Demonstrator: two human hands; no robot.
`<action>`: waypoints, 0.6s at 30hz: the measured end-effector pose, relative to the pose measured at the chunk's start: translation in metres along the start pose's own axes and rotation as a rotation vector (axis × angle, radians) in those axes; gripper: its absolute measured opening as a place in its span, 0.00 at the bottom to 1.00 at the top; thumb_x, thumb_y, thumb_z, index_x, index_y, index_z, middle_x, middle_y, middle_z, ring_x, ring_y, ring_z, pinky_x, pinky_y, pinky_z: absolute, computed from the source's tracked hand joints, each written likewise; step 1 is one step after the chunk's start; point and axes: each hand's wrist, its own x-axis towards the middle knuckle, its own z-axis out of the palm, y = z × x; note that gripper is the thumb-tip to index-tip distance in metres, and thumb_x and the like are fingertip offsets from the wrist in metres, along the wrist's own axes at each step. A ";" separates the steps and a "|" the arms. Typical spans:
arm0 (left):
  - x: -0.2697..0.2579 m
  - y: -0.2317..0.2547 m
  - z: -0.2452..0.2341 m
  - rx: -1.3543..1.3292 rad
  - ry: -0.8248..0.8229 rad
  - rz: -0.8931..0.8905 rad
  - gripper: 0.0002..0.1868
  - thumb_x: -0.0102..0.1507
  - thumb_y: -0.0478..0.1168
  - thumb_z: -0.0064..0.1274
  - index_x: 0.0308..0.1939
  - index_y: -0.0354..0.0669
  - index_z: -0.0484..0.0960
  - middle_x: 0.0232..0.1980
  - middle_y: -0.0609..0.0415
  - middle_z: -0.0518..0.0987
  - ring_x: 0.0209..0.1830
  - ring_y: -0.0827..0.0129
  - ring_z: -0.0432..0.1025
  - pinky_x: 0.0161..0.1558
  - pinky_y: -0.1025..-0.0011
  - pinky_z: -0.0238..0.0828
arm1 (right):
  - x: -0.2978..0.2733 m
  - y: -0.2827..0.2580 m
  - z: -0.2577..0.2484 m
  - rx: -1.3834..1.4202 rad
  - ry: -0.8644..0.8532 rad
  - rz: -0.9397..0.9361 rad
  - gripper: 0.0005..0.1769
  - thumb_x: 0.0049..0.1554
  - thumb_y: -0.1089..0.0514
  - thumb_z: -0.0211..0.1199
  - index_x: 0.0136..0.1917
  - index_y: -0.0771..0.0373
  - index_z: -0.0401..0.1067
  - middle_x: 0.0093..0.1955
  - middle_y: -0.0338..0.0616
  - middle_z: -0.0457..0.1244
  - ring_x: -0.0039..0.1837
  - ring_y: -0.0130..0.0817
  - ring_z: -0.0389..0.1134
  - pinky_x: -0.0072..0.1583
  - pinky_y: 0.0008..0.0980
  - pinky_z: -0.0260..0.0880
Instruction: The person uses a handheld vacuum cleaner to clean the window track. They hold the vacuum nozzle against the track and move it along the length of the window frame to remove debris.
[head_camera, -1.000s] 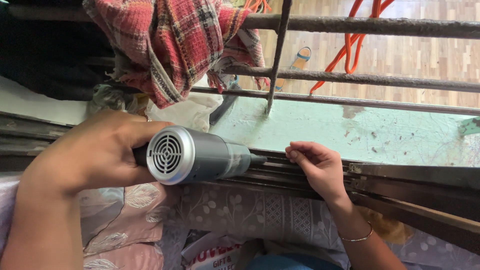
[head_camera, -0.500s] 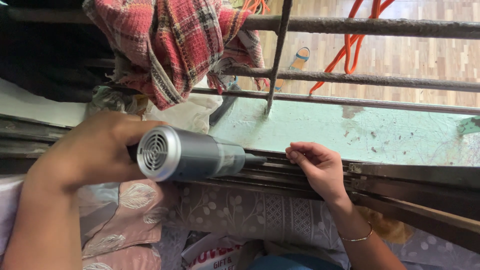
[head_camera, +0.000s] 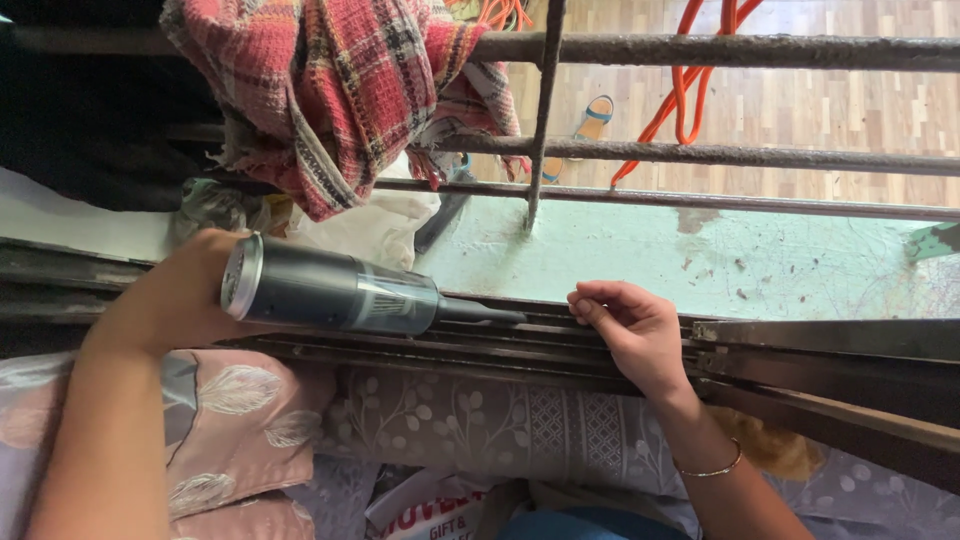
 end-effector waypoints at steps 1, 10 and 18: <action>-0.001 -0.003 0.001 0.009 0.002 -0.006 0.32 0.39 0.37 0.73 0.49 0.43 0.84 0.41 0.52 0.89 0.38 0.66 0.84 0.45 0.67 0.79 | 0.000 0.000 0.000 -0.003 -0.002 0.001 0.11 0.59 0.70 0.64 0.56 0.72 0.77 0.49 0.48 0.72 0.52 0.28 0.73 0.56 0.28 0.76; -0.005 -0.018 0.008 0.036 0.057 -0.022 0.29 0.40 0.36 0.74 0.45 0.41 0.85 0.39 0.51 0.88 0.36 0.68 0.83 0.42 0.70 0.79 | -0.001 0.000 0.000 0.020 -0.005 0.002 0.11 0.60 0.70 0.64 0.56 0.72 0.77 0.50 0.48 0.72 0.52 0.28 0.73 0.56 0.28 0.76; -0.007 -0.045 0.022 -0.197 0.096 -0.043 0.29 0.43 0.31 0.71 0.50 0.40 0.84 0.41 0.52 0.88 0.40 0.74 0.79 0.45 0.72 0.76 | 0.001 0.000 0.000 0.023 -0.007 0.004 0.11 0.60 0.70 0.64 0.56 0.72 0.76 0.50 0.48 0.72 0.52 0.29 0.73 0.55 0.28 0.76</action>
